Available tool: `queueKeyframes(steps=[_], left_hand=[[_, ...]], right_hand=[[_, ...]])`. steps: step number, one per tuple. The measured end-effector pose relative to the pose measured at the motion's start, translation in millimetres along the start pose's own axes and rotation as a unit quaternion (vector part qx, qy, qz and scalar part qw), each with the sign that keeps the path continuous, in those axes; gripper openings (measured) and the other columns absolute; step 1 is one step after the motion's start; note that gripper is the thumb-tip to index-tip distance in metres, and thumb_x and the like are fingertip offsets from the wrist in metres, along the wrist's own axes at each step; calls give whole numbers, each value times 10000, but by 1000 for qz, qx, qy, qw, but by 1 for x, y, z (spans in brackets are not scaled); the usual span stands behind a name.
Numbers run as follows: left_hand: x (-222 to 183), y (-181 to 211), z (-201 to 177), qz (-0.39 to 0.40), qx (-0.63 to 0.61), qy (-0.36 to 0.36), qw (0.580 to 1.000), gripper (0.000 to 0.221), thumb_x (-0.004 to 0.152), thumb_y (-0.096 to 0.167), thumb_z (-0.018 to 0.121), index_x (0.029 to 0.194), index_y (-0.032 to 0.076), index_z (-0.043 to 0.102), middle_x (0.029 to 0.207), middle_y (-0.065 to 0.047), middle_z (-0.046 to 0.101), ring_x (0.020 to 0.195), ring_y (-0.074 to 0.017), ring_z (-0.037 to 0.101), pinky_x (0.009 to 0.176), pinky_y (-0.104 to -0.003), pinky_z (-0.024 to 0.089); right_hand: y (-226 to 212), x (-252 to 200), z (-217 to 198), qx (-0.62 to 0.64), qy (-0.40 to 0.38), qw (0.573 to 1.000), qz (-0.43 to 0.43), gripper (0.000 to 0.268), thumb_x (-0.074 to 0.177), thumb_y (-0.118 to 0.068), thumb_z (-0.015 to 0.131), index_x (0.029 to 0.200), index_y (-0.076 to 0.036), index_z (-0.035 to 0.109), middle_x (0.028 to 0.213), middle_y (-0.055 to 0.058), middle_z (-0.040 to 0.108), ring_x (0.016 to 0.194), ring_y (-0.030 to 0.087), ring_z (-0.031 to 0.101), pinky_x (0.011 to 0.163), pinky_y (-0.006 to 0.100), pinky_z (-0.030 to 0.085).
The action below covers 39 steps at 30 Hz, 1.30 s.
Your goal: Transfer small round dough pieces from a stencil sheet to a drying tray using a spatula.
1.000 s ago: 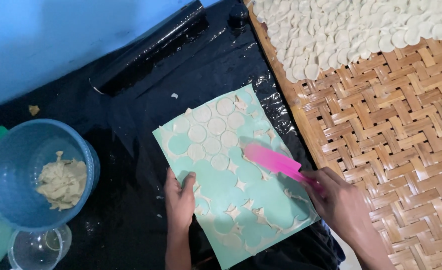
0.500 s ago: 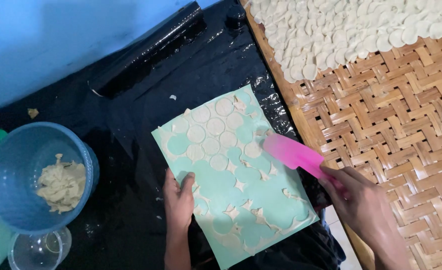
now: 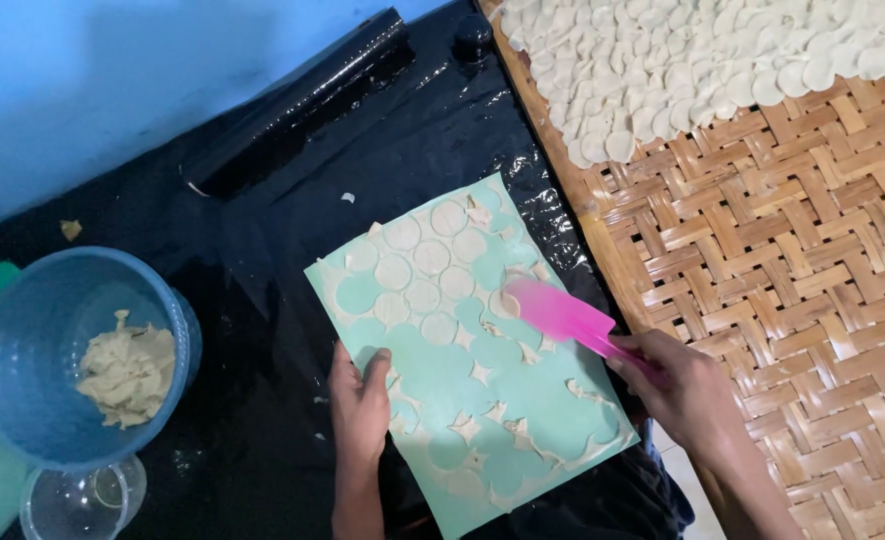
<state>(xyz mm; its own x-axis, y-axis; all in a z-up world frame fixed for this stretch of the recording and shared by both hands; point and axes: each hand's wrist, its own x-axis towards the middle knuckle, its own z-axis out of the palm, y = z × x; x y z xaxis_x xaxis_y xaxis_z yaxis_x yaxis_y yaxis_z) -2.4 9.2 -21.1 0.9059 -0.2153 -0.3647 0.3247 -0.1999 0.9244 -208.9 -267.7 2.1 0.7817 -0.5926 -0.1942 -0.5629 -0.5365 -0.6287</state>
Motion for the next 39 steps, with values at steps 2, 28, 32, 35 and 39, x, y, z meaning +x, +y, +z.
queueKeyframes(steps=[2,28,32,35,39], left_hand=[[0,-1,0,-2,6,2,1000,480,915,30,575,1390,-18,521,1146,-176,721,965,-206,688,852,-346,547],[-1,3,5,-53,22,26,998,462,929,36,568,1383,-29,511,1175,-204,698,1011,-248,673,883,-375,531],[-1,5,7,-62,28,29,997,514,926,42,567,1428,-12,471,1202,-200,693,1044,-249,682,896,-379,534],[0,8,8,-74,27,32,996,536,925,45,563,1447,-3,449,1209,-198,691,1052,-250,685,902,-383,537],[2,1,5,-52,23,24,998,527,919,38,564,1435,-11,469,1208,-201,691,1041,-254,683,896,-385,537]], right_hand=[[-2,-1,-6,9,-9,1000,-7,261,844,-242,766,1064,-101,767,792,60,746,591,173,704,559,323,559],[45,80,-45,13,133,989,67,353,986,-322,701,1233,-73,738,985,173,778,799,240,753,703,385,580],[53,95,-38,50,76,993,71,349,969,-325,681,1224,-92,734,974,151,794,776,262,751,693,414,584],[34,93,-40,11,94,994,58,333,990,-313,687,1214,-70,735,985,175,784,803,263,752,727,421,587],[26,87,-35,-92,142,985,31,304,1006,-274,689,1221,-61,721,1086,179,749,802,291,742,698,436,596]])
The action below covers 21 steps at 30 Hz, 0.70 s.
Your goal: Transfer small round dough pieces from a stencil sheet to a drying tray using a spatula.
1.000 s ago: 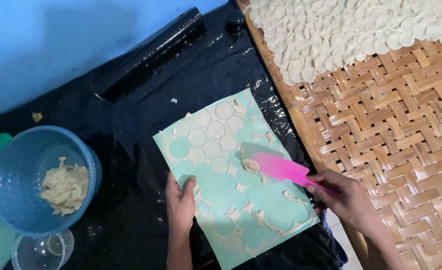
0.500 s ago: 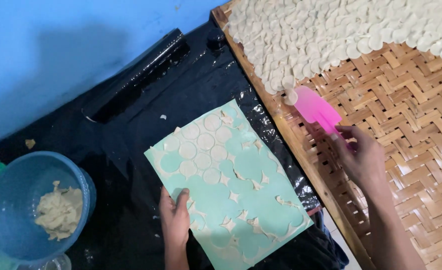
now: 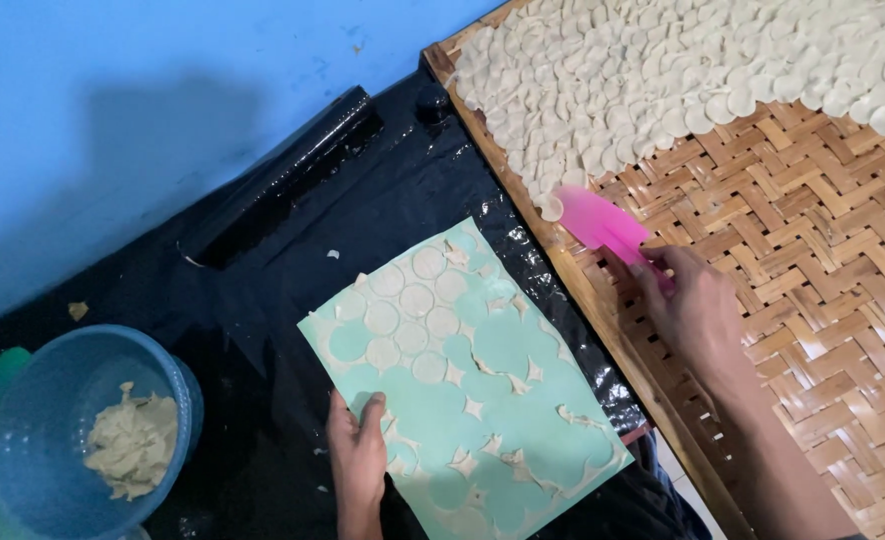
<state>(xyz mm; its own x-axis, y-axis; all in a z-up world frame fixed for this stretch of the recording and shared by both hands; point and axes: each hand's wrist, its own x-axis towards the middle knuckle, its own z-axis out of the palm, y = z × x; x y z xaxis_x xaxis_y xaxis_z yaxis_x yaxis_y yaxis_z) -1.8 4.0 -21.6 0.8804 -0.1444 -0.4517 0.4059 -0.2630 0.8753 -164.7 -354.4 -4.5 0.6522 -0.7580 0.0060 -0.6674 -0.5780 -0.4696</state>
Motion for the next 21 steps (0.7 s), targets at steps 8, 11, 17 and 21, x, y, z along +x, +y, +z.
queueKeyframes(steps=[8,11,17,21], left_hand=[[4,-9,-2,14,-24,-13,1000,462,922,34,576,1376,-24,509,1154,-184,707,990,-224,683,864,-359,537],[3,-6,-3,26,-24,-18,999,438,918,33,587,1348,-32,529,1114,-172,723,954,-210,690,842,-348,539],[7,-13,-5,66,-44,-31,996,405,926,32,595,1319,-48,541,1103,-164,716,938,-191,682,825,-327,541],[5,-6,-4,44,-8,-29,999,421,928,52,584,1340,-19,528,1091,-156,721,923,-182,691,811,-324,555]], right_hand=[[-14,-21,-7,-98,92,988,-72,332,934,-206,712,1245,-93,732,1102,139,719,697,283,683,541,408,537],[-17,-30,-9,-115,109,986,-58,260,1054,-205,693,1275,-71,719,1081,138,714,721,255,682,563,387,529],[-47,-65,-20,55,-25,998,-37,273,978,-213,700,1212,-74,712,1026,122,732,703,200,734,577,333,581],[-71,-96,-11,113,-153,982,-23,289,876,-221,726,1136,-95,738,913,72,758,662,177,781,581,337,616]])
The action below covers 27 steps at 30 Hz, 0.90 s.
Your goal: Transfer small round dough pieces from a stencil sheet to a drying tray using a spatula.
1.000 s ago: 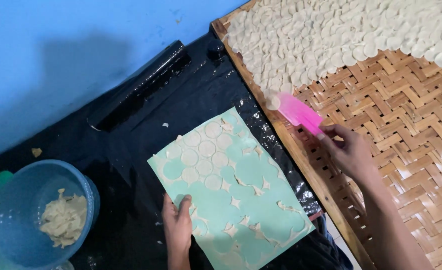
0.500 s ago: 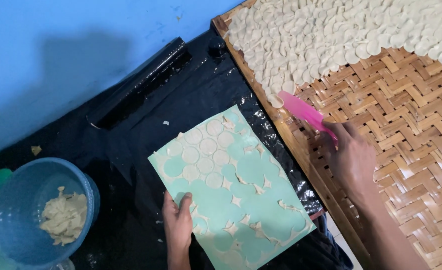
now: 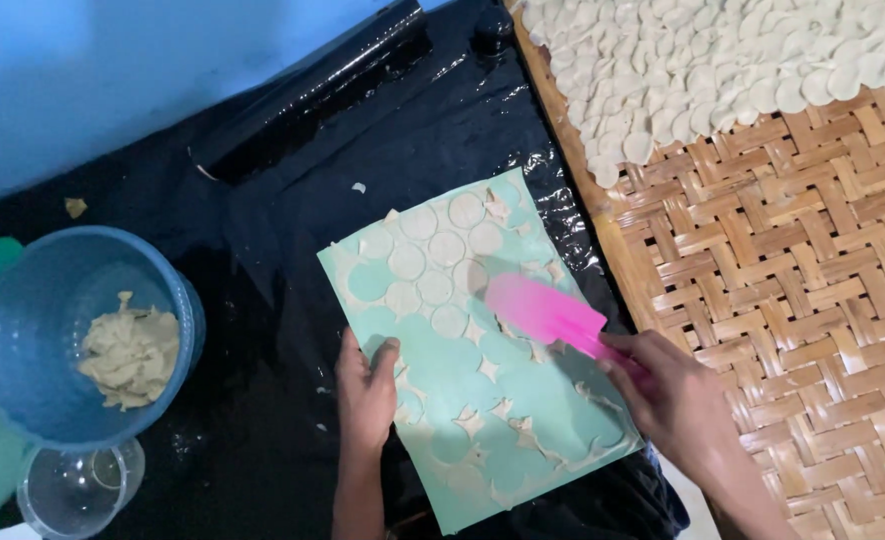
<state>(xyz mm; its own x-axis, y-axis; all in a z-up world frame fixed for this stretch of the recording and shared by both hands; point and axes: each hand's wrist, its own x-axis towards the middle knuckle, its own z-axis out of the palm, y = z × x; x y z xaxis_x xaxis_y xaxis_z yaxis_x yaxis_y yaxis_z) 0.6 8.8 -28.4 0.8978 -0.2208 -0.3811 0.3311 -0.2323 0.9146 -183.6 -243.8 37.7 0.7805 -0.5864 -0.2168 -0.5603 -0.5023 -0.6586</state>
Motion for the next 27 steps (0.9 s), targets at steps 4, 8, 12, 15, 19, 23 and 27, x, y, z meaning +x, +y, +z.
queueKeyframes(steps=[4,8,12,15,19,23,27], left_hand=[[-3,6,1,-8,27,8,1000,414,945,73,590,1346,-10,526,1098,-150,721,931,-179,693,813,-324,557],[-2,0,-1,-7,3,-2,1000,411,945,67,589,1342,-21,527,1098,-165,723,935,-200,699,810,-341,562],[-3,9,1,-19,7,-4,1000,426,938,58,571,1356,-6,513,1122,-150,718,966,-196,708,826,-338,566],[-5,19,3,-53,29,1,998,425,941,66,564,1358,9,504,1109,-146,718,955,-192,719,817,-336,578],[-3,10,0,-21,12,-14,1000,396,949,58,563,1335,-19,520,1114,-157,728,960,-191,722,824,-328,570],[-2,2,0,-9,-5,-12,1000,398,951,55,583,1336,-27,522,1105,-170,725,934,-189,706,792,-331,564],[-1,0,-2,-22,18,-8,1000,380,952,54,590,1317,-32,529,1081,-172,737,924,-188,717,787,-329,569]], right_hand=[[-11,-2,13,-64,-23,997,-33,279,876,-206,723,1135,-105,747,924,86,732,607,237,734,559,372,580],[-19,-4,17,-50,-13,995,-83,268,876,-198,714,1120,-86,727,847,81,691,621,225,736,549,367,581],[-29,-4,17,-120,-16,989,-84,281,869,-207,727,1124,-90,723,831,86,669,600,283,690,539,413,548],[-25,-2,20,-106,2,985,-134,271,863,-166,717,1116,-71,719,895,106,677,642,319,680,550,425,539],[-25,7,19,-91,-33,988,-119,254,859,-171,723,1093,-75,721,907,93,693,623,301,696,557,421,545],[-15,13,26,-72,-29,989,-128,268,857,-156,724,1100,-44,713,924,116,717,652,280,721,577,402,567],[-18,19,21,32,-62,993,-91,252,860,-144,726,1090,-41,718,877,83,740,578,157,711,528,324,572]])
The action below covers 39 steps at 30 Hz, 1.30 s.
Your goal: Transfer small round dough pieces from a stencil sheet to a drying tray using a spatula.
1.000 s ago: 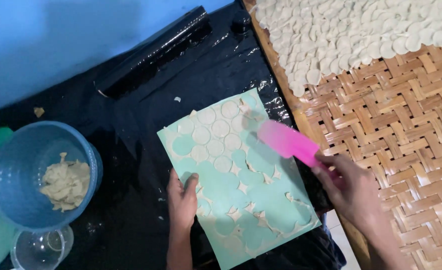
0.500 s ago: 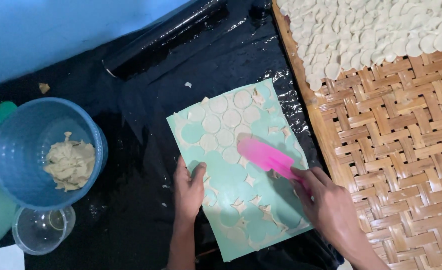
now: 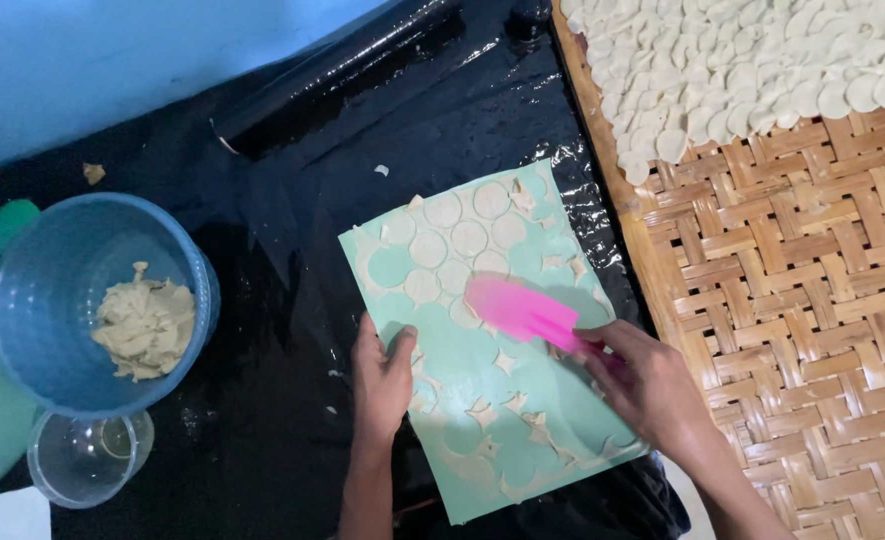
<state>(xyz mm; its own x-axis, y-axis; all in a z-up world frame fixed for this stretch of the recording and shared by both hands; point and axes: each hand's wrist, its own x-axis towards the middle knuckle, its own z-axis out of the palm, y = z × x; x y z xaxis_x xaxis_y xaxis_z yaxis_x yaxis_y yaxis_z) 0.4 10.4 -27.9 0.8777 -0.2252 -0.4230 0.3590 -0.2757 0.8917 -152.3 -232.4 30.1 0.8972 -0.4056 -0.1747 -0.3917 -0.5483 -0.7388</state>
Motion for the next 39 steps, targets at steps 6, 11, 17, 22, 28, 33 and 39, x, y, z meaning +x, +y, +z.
queueKeyframes(steps=[6,11,17,22,28,33,39], left_hand=[[-2,10,2,-20,-2,9,1000,399,946,53,580,1338,-4,533,1101,-150,730,940,-187,710,811,-329,563],[-4,5,2,9,-9,6,1000,431,939,51,587,1363,2,522,1123,-144,724,964,-186,705,822,-329,563],[3,-9,1,25,-44,-5,999,427,931,32,594,1351,-26,540,1128,-158,728,962,-197,691,832,-332,541],[4,-3,4,-9,-40,5,999,401,937,31,590,1327,-52,548,1106,-176,718,949,-207,681,829,-344,542],[2,0,8,-17,-45,17,999,445,918,41,593,1353,-24,527,1100,-167,718,948,-208,684,827,-345,538],[3,3,8,-32,-11,22,999,483,919,53,589,1390,-10,503,1122,-177,715,968,-218,692,850,-354,542],[2,8,9,-52,2,31,998,463,930,61,587,1381,-13,512,1104,-183,720,951,-228,692,838,-363,545]], right_hand=[[27,-2,5,120,-80,979,146,227,887,-173,753,1090,-71,759,659,47,675,550,88,596,499,267,486],[58,-8,-3,216,-85,964,126,235,904,-155,723,1106,-39,759,678,0,660,580,67,574,508,252,464],[79,-8,-45,190,74,956,209,294,934,-187,712,1184,-37,751,728,50,687,613,99,590,521,286,457],[98,11,-71,70,208,961,166,360,973,-279,701,1237,-34,708,1028,85,761,867,137,731,681,309,568],[109,34,-79,-9,206,963,171,376,1000,-332,688,1249,-54,728,1075,134,774,920,216,754,768,378,586],[106,41,-78,-27,198,963,180,361,1001,-305,690,1258,-56,732,996,178,780,814,254,743,712,395,573],[106,34,-71,-195,244,944,108,297,1050,-257,682,1234,-28,728,941,172,750,694,242,713,636,404,568]])
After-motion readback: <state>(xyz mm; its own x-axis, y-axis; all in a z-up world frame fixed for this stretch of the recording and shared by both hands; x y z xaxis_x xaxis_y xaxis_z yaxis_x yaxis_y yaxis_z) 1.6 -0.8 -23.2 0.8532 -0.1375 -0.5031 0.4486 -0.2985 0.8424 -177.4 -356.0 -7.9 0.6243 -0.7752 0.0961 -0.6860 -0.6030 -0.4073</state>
